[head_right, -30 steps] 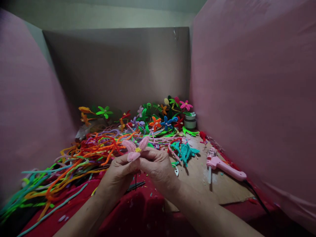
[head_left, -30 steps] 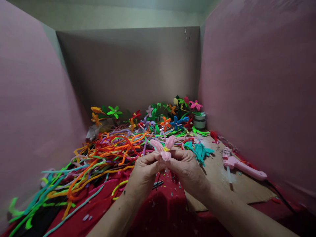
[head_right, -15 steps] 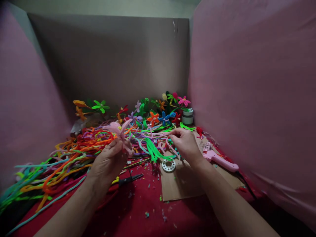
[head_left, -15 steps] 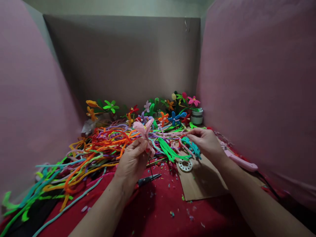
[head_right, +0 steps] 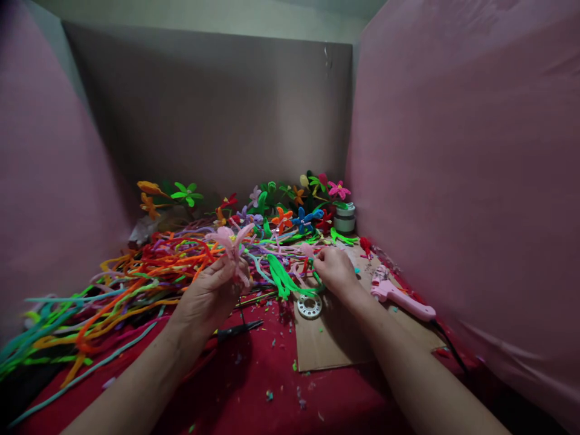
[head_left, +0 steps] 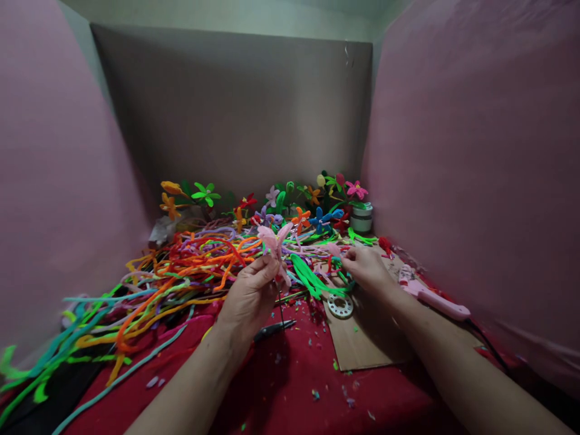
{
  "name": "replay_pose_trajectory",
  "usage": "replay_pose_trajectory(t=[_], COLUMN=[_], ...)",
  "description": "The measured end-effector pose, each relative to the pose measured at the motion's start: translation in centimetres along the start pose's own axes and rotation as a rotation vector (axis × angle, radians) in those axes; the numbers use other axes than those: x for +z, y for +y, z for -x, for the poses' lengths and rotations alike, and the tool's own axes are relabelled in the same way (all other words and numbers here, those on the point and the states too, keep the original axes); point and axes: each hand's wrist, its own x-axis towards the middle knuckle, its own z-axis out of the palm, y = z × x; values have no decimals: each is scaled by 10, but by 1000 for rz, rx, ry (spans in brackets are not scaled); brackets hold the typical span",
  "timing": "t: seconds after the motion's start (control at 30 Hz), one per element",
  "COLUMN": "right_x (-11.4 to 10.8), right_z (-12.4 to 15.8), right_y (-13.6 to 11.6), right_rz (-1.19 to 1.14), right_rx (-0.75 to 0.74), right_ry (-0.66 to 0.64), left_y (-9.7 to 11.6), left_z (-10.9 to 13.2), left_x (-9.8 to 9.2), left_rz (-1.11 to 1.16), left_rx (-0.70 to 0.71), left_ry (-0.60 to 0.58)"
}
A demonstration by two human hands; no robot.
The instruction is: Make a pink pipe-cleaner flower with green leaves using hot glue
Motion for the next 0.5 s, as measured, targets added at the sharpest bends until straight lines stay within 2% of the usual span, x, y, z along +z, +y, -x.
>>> replay_pose_trajectory(t=[0.07,0.13,0.2,0.27,0.33,0.5], right_x=[-5,-8,-7,-4,0,10], right_z=[6,15,27,38,47,56], right_y=[-7,-16,-26,-36,-45,-56], right_rz=[-139,-382,-878,-1238,-1370,-1414], right_rx=[-12,-5,62,156,231,287], right_ry=[1,-55,-183,-285,-333,-290], left_y=[-1,-2,-4,-7,-11,-16], left_z=[1,3,5,8,10,11], left_x=[2,4,7,8,9,8], left_rz=[34,44,32,0,-50,-184], left_rx=[-14,-31,-43,-60,-102,-181], left_ry=[-12,-33,-46,-55,-76,-197])
